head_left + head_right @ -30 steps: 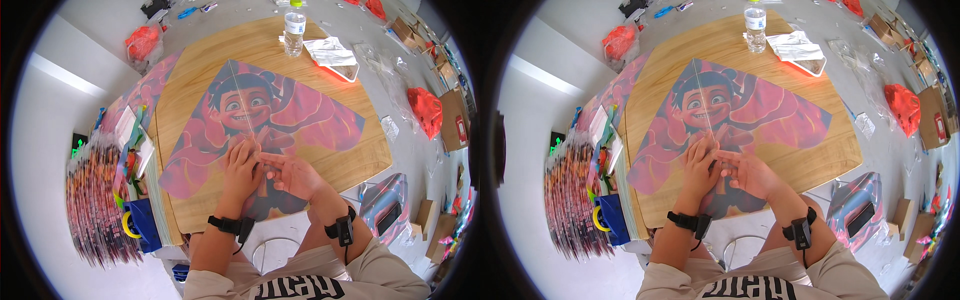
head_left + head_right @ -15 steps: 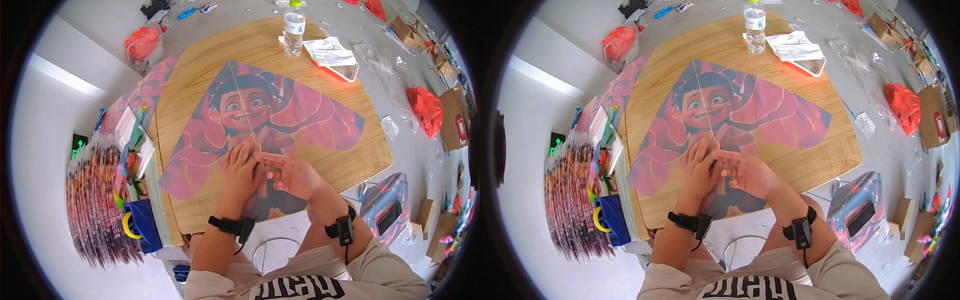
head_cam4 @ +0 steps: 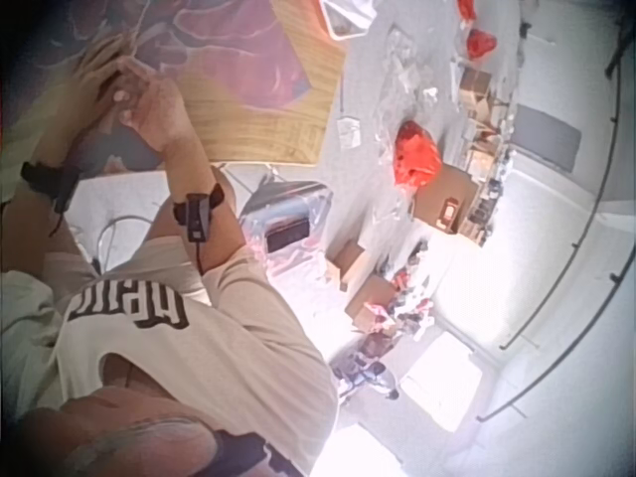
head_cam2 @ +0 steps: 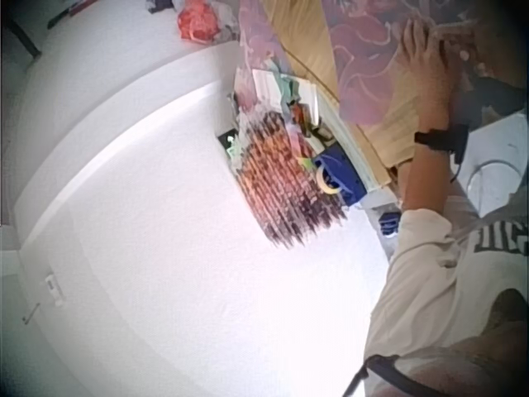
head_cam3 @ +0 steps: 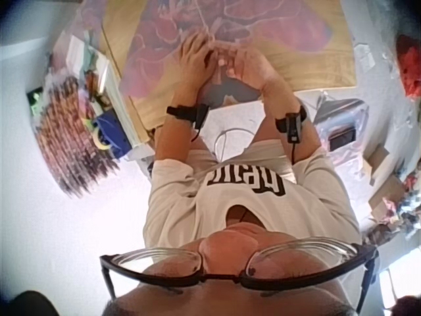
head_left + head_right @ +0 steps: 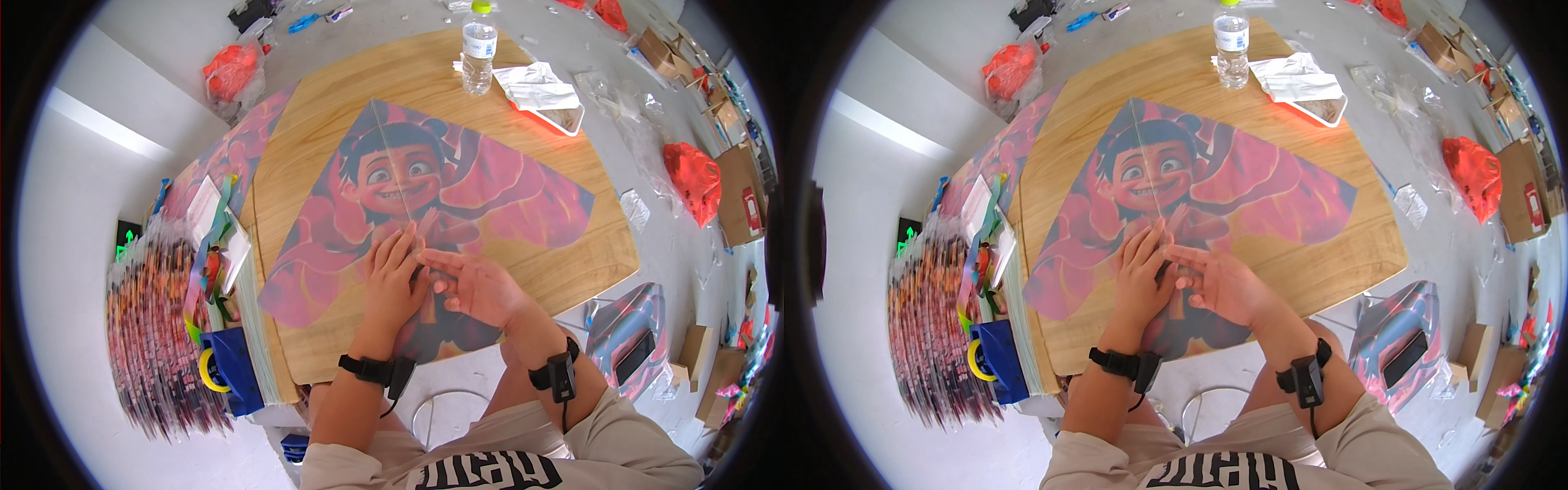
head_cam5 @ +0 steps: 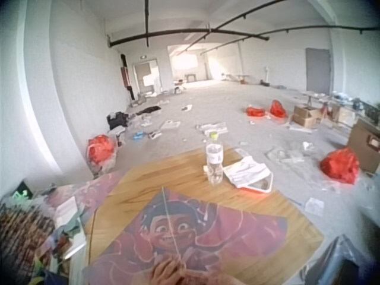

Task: The person is assembling a kite by attaching strings and securing the plastic sail material to a frame or board.

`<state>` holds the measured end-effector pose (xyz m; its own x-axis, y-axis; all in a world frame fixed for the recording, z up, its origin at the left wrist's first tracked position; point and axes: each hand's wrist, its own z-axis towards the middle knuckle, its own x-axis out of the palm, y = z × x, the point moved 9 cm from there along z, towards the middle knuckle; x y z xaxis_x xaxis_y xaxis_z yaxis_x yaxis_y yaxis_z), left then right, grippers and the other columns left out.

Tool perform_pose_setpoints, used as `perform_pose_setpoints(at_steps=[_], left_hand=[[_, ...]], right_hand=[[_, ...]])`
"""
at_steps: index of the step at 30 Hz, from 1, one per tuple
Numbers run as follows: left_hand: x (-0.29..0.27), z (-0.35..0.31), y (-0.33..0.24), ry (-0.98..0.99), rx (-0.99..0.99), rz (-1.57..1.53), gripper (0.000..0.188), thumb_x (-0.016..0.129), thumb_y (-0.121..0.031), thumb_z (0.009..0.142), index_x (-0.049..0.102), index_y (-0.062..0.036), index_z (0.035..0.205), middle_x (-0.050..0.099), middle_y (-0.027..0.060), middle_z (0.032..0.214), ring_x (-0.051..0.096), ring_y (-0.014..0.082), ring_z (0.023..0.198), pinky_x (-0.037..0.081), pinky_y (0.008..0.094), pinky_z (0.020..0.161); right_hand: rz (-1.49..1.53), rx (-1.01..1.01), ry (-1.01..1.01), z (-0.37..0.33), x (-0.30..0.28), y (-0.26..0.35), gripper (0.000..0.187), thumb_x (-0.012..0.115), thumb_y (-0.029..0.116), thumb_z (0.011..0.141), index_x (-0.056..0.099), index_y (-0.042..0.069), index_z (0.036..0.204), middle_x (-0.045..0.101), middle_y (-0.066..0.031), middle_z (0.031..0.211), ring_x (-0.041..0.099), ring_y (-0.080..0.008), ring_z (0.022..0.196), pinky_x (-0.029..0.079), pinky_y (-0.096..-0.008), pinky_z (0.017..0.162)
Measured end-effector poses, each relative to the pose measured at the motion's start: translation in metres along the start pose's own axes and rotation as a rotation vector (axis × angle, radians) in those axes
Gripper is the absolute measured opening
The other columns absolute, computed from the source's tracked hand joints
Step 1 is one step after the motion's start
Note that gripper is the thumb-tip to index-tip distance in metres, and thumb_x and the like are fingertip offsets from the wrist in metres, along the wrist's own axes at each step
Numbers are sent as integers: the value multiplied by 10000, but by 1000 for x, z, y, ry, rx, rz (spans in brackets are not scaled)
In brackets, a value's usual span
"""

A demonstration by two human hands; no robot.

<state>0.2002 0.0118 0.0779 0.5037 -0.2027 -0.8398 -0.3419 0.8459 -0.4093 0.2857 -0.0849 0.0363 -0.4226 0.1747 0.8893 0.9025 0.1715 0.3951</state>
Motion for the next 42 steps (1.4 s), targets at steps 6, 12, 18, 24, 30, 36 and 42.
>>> perform_pose_setpoints(at_steps=[6,12,18,24,30,36,42], left_hand=[[-3,2,-3,12,-6,-7,435,731,-156,889,720,-98,1319,589,103,1569,530,323,1438,345,499,1212],[-2,1,-1,16,-9,-3,435,736,-174,888,716,-105,1317,588,92,1569,527,317,1442,339,508,1218],[1,1,4,28,-35,-26,406,744,-193,875,716,-108,1271,600,75,1555,527,313,1443,329,529,1227],[-4,7,4,91,-22,-23,408,748,-178,861,736,-115,1264,606,69,1557,548,310,1418,352,502,1187],[-9,12,11,252,24,-90,339,725,-129,906,779,-160,1239,587,52,1586,534,310,1435,379,491,1171],[-7,19,22,386,34,-95,454,658,-103,956,701,-173,1402,643,42,1506,563,301,1376,399,496,1141],[-13,32,31,333,-10,-211,439,597,-106,1016,620,-139,1453,764,26,1130,647,290,1150,456,484,1048]], right_hand=[[19,0,21,1,-1,0,713,462,488,1111,404,0,1628,590,-18,1410,575,-152,1017,468,-288,762],[-23,-15,16,2,-2,-1,783,491,565,1094,399,-2,1626,586,-10,1389,574,-139,1019,476,-277,776],[-8,-17,-12,2,-3,1,706,503,501,1101,408,49,1635,559,11,1503,582,-137,1024,478,-287,781],[-5,-2,-50,1,-7,0,611,517,421,1107,444,98,1620,531,12,1546,596,-136,1022,477,-286,787],[-63,15,-77,-2,-12,-2,604,515,432,1108,471,78,1596,529,12,1539,592,-137,1012,477,-292,798],[-101,11,-82,-3,-12,0,610,517,435,1101,488,50,1574,530,3,1529,586,-139,1006,480,-298,799],[-107,40,-84,-3,-9,-2,600,502,424,1107,487,40,1566,524,-4,1540,591,-137,1021,488,-298,807]])
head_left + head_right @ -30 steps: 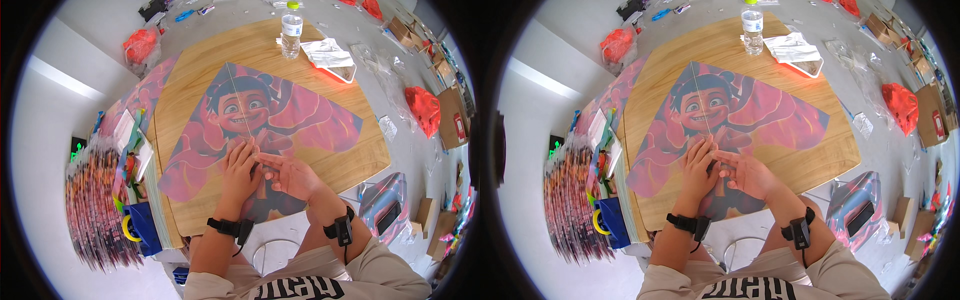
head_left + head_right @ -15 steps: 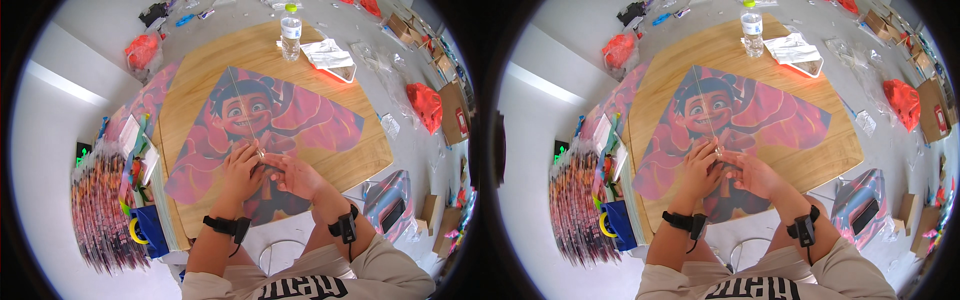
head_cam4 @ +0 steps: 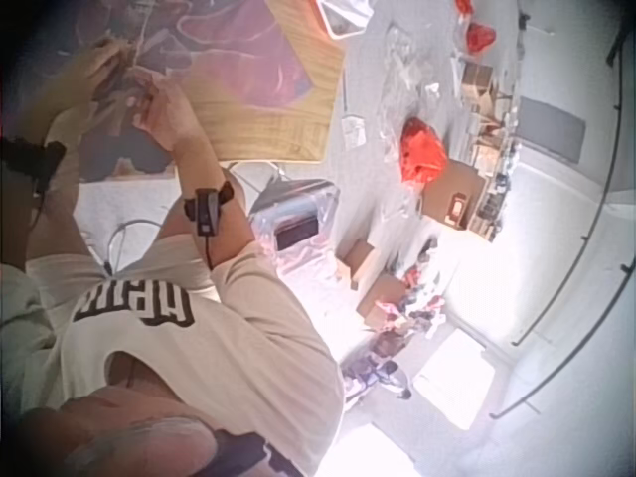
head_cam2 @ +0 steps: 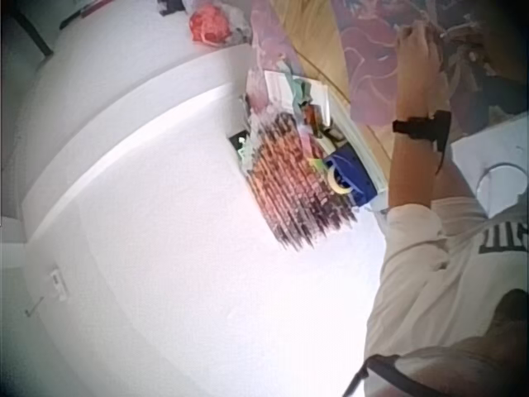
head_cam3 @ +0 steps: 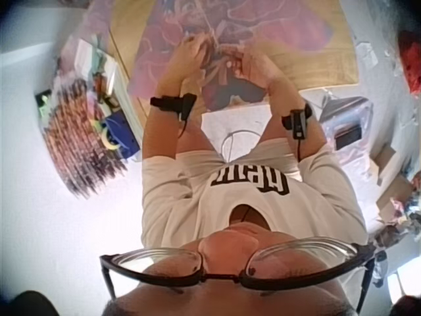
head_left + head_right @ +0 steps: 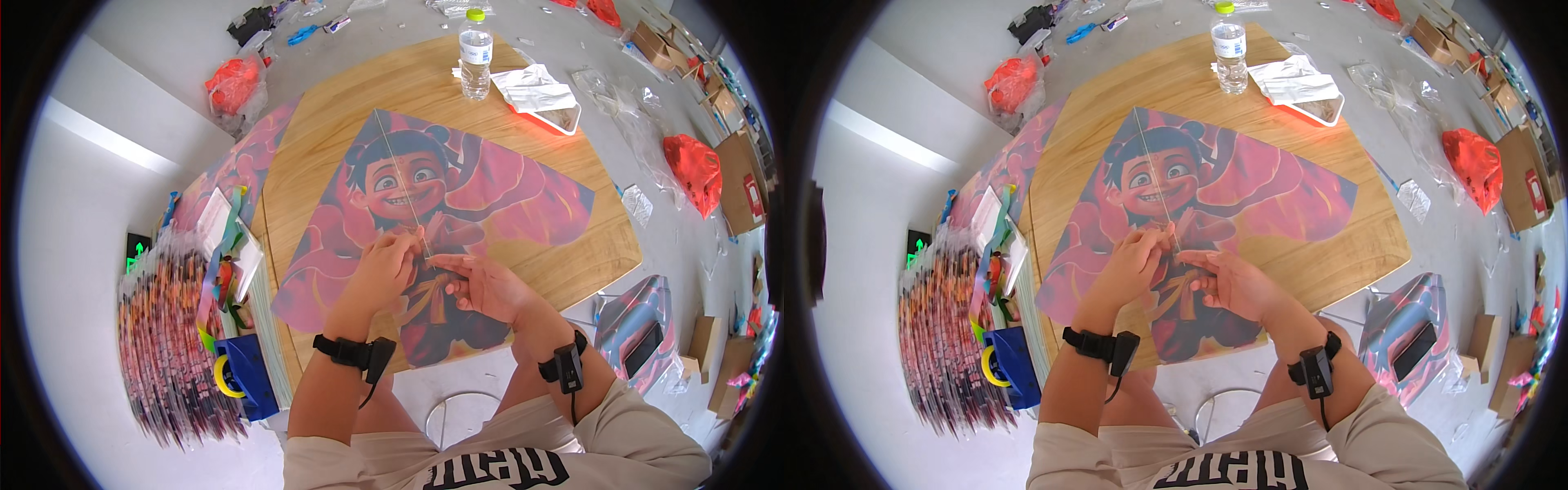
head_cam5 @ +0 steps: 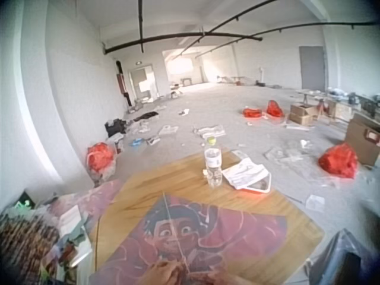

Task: The person is assembling a kite by attaching strings and securing the plastic sail material to a frame or board.

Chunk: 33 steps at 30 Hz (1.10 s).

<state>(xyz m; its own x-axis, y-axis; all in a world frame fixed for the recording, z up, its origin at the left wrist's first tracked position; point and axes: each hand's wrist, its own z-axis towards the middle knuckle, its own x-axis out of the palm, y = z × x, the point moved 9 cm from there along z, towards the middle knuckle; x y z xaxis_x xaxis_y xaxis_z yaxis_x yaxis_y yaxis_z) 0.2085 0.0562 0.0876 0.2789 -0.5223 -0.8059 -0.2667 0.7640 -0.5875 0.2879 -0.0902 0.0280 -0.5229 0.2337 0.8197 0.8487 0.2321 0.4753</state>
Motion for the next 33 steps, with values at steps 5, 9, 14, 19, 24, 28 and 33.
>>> perform_pose_setpoints(at_steps=[5,9,14,19,24,28,33], left_hand=[[0,7,-9,-132,-26,83,294,594,-170,1068,685,-125,1345,765,75,981,673,318,1002,471,462,978],[4,11,-7,-273,-52,211,228,678,-201,1019,757,-126,1220,748,80,895,669,303,914,481,437,933],[5,14,0,-400,-115,123,165,744,-213,948,799,-131,1080,745,65,847,653,280,873,476,435,908],[4,15,-7,-426,-100,216,153,768,-226,923,804,-145,1048,750,43,837,644,253,847,466,420,873],[3,14,-9,-438,-98,231,163,798,-230,898,810,-154,1042,756,25,841,635,242,839,459,405,856],[7,11,1,-471,-86,173,214,832,-230,866,815,-157,1066,754,13,838,626,244,832,465,404,870],[8,7,-4,-431,-96,212,298,858,-227,843,811,-159,1130,744,25,858,619,258,856,475,410,886]], right_hand=[[25,7,41,-3,2,1,629,489,471,1119,477,40,1576,523,-11,1549,603,-134,1042,495,-297,814],[59,9,69,-3,1,-1,653,498,500,1117,476,42,1581,523,-6,1549,611,-133,1052,500,-299,827],[90,18,99,-4,1,-5,654,540,492,1096,487,53,1578,528,12,1538,620,-126,1092,506,-303,856],[79,44,80,-5,2,-5,643,571,448,1076,481,66,1585,543,31,1499,619,-123,1115,509,-307,870],[91,40,84,-7,1,-4,645,568,453,1072,481,70,1584,548,33,1473,619,-126,1139,512,-311,884],[105,39,86,-7,1,-5,636,557,458,1077,490,69,1575,557,27,1453,623,-135,1162,514,-318,894],[127,36,63,-8,-4,-6,583,537,436,1095,520,67,1547,580,13,1439,626,-153,1185,515,-337,909]])
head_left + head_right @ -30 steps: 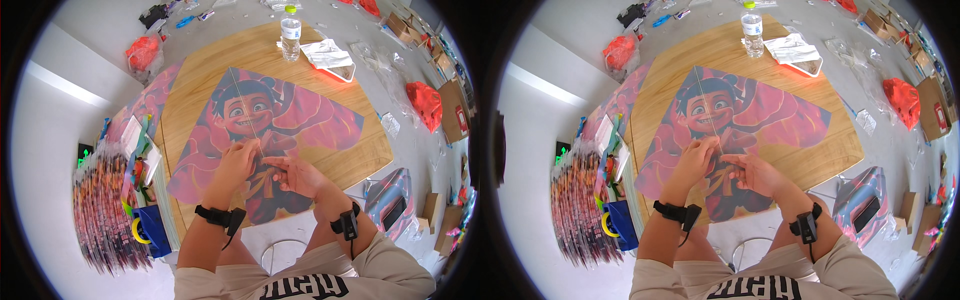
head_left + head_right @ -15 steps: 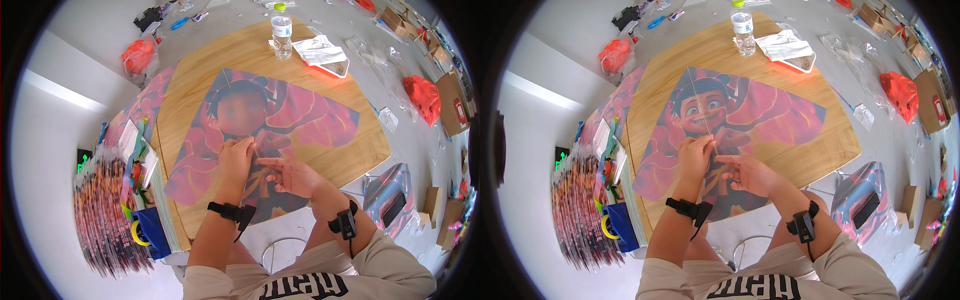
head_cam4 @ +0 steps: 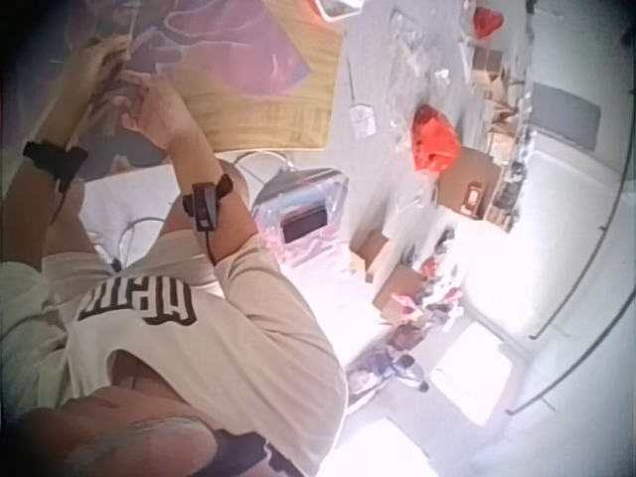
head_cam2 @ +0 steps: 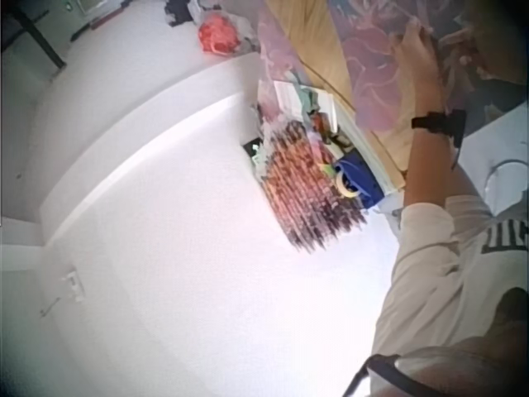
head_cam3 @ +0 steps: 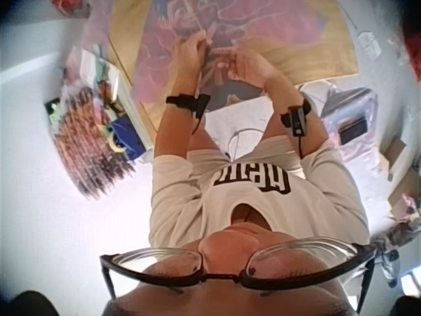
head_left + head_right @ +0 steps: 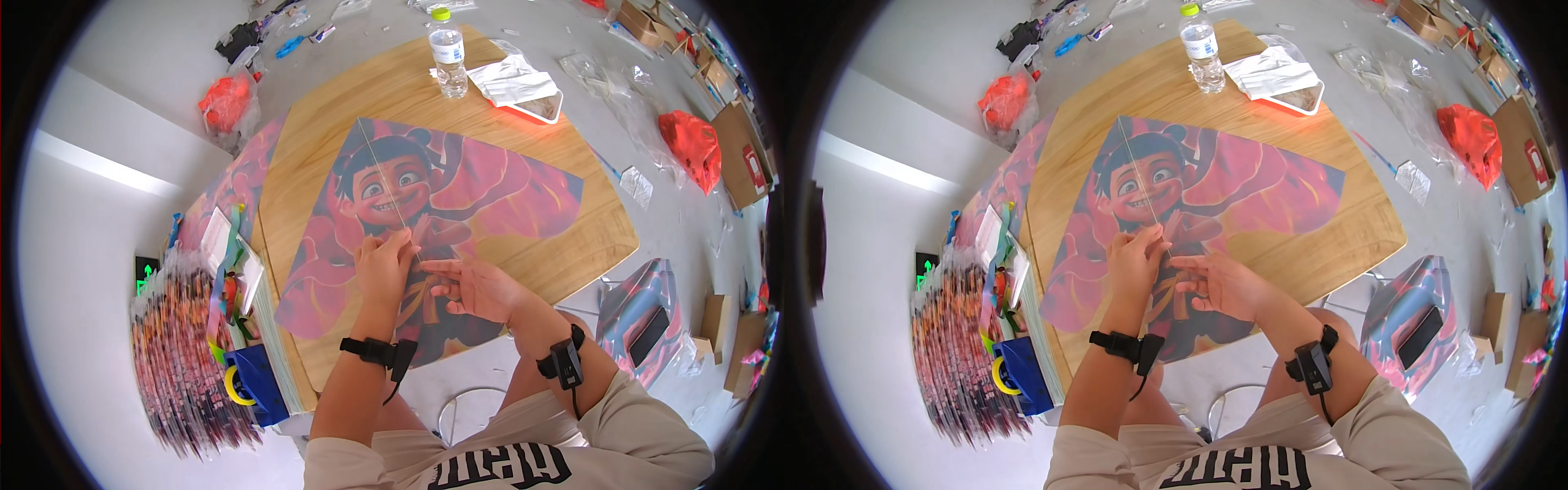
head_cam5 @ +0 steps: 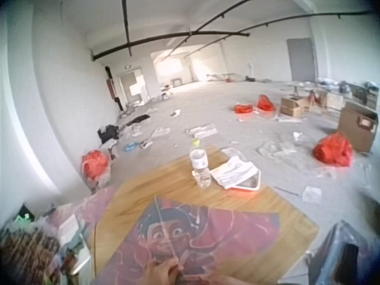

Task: The person is assembling a kite by attaching strings and securing the plastic sail material to a frame or board.

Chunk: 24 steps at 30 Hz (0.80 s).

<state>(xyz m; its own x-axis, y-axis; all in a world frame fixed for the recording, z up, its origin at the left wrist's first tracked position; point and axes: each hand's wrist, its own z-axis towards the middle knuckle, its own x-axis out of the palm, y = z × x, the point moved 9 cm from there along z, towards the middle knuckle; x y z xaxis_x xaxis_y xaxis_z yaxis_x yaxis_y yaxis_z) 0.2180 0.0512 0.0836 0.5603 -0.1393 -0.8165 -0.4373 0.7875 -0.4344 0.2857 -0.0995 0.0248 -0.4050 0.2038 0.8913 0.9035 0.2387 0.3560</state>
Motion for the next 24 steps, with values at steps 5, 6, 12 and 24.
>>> perform_pose_setpoints(at_steps=[5,6,12,24], left_hand=[[-2,-5,1,90,-76,54,426,876,-264,836,784,-182,1244,771,59,1012,627,301,982,469,437,938],[-3,-5,-1,101,-77,57,442,878,-267,834,780,-178,1256,767,68,1008,625,306,988,468,441,938],[-4,-8,-4,117,-42,47,502,878,-290,833,760,-161,1304,728,104,986,615,317,1006,459,453,947],[-2,-13,-6,185,-54,71,627,873,-394,833,701,-212,1408,723,101,1093,599,315,1088,446,456,993]], right_hand=[[23,-6,-25,-1,1,1,528,514,420,1112,560,63,1498,579,0,1479,630,-179,1203,517,-346,914],[18,-11,-38,-1,0,1,547,494,441,1117,555,56,1502,569,-9,1507,632,-174,1197,519,-340,897],[70,-33,-67,1,-8,2,480,466,408,1122,626,40,1386,582,-75,1538,666,-181,1126,538,-309,798],[192,-303,-326,-11,-42,38,221,578,282,1058,634,70,1081,722,-74,1056,582,-121,737,382,-220,498]])
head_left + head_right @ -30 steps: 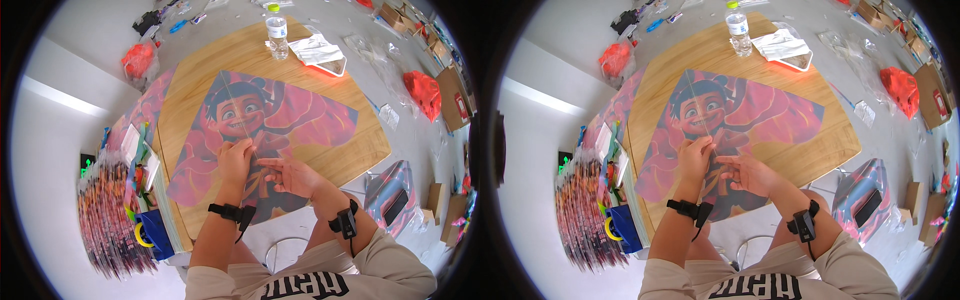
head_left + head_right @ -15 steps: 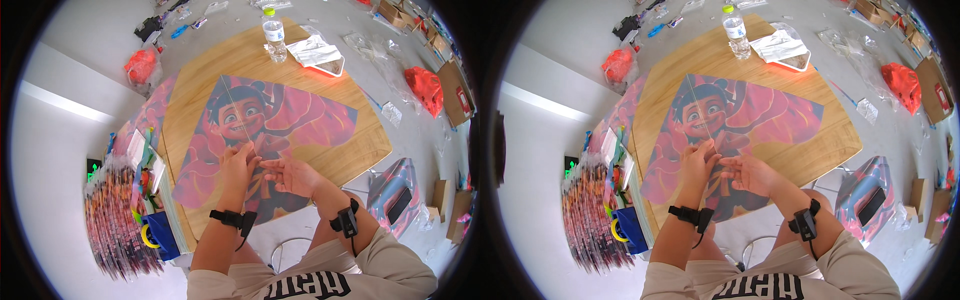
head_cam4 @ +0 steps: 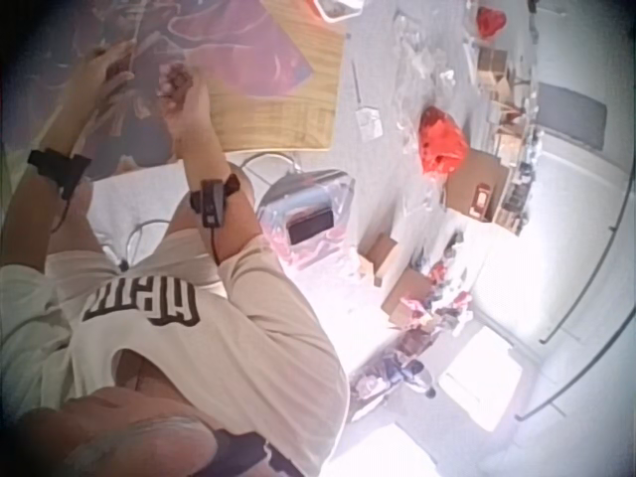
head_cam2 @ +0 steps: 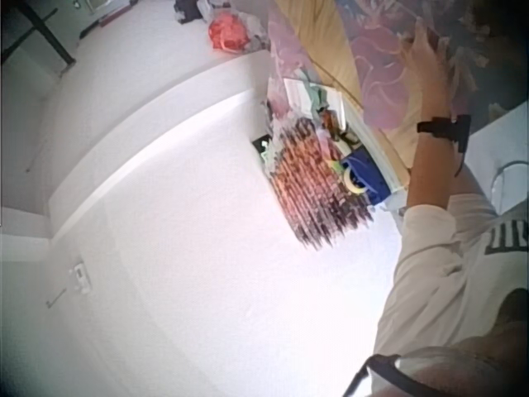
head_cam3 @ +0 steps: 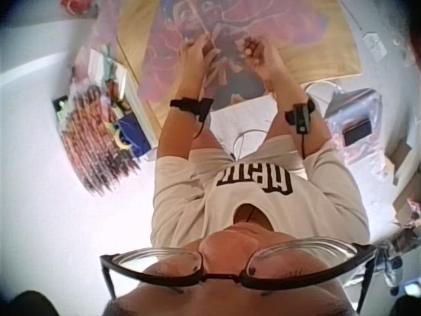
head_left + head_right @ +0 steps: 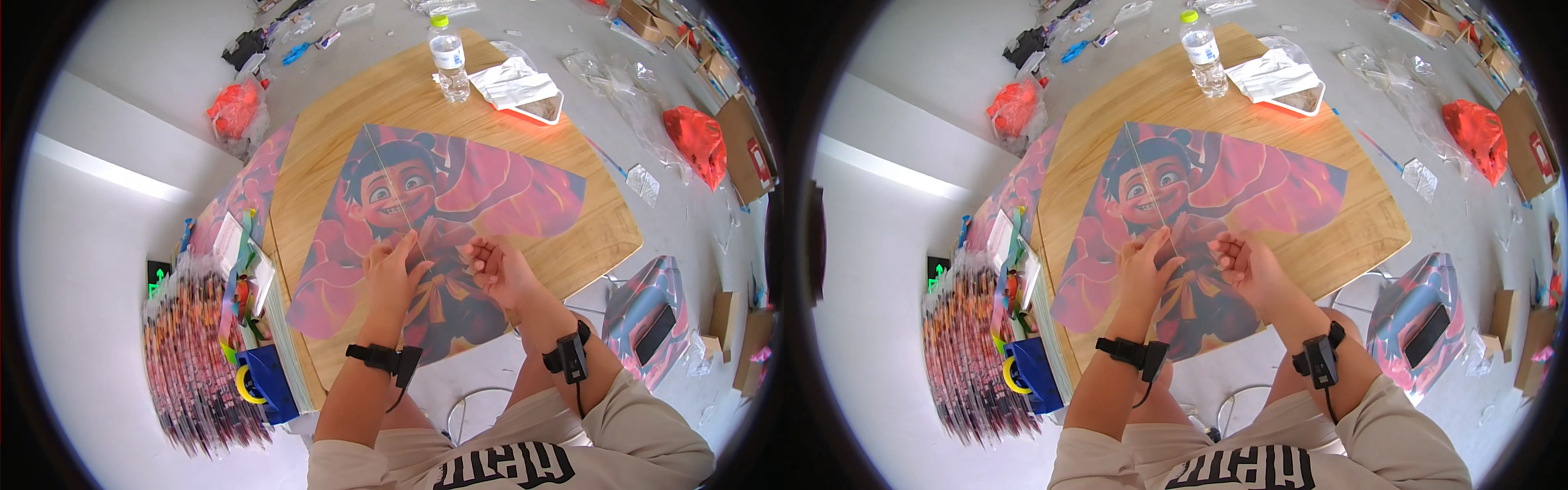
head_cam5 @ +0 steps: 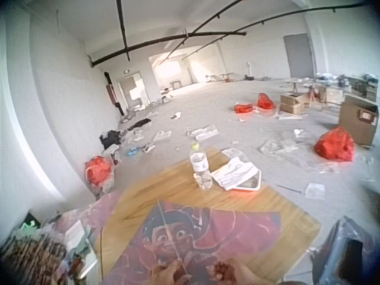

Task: The person is assembling a kite by attaching strings and securing the plastic sail material to a frame or board.

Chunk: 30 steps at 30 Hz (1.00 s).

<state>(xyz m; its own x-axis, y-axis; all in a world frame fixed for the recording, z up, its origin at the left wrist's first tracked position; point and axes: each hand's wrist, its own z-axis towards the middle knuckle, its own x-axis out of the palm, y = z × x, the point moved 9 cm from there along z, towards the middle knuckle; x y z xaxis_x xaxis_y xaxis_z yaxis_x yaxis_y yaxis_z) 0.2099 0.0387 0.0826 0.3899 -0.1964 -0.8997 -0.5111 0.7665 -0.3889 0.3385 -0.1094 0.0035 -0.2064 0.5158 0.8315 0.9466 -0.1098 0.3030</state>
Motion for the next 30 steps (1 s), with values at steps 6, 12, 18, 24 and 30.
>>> perform_pose_setpoints(at_steps=[6,12,18,24,30], left_hand=[[1,-5,-2,109,-24,20,753,841,-482,842,625,-197,1505,724,76,1218,566,324,1186,418,481,1056],[11,-30,-26,187,142,166,870,747,-536,913,452,-155,1637,454,84,1669,416,378,1485,298,570,1202],[15,-67,-34,264,264,199,795,617,-516,1016,395,-99,1655,309,52,1760,250,374,1621,166,633,1285],[0,-81,-27,249,377,126,677,592,-448,1048,443,-140,1632,401,41,1715,319,337,1598,192,615,1290],[-8,-82,-30,196,418,42,648,591,-431,1047,459,-158,1620,448,36,1686,375,320,1569,229,587,1288]], right_hand=[[97,-60,-6,1,0,3,199,614,283,1030,626,89,1070,639,-17,916,554,-115,723,377,-238,519],[119,-84,-1,4,5,0,174,578,269,1042,623,103,1068,617,2,904,539,-118,720,378,-249,534],[103,-93,8,5,15,-4,151,583,255,1039,621,112,1072,607,4,893,534,-131,714,389,-260,557],[-33,-110,22,5,30,-15,144,607,261,1046,630,129,1099,631,-3,925,550,-150,748,429,-288,623],[-218,-616,-65,1,32,21,178,558,183,1078,616,114,1232,654,-15,971,572,-156,806,476,-320,737]])
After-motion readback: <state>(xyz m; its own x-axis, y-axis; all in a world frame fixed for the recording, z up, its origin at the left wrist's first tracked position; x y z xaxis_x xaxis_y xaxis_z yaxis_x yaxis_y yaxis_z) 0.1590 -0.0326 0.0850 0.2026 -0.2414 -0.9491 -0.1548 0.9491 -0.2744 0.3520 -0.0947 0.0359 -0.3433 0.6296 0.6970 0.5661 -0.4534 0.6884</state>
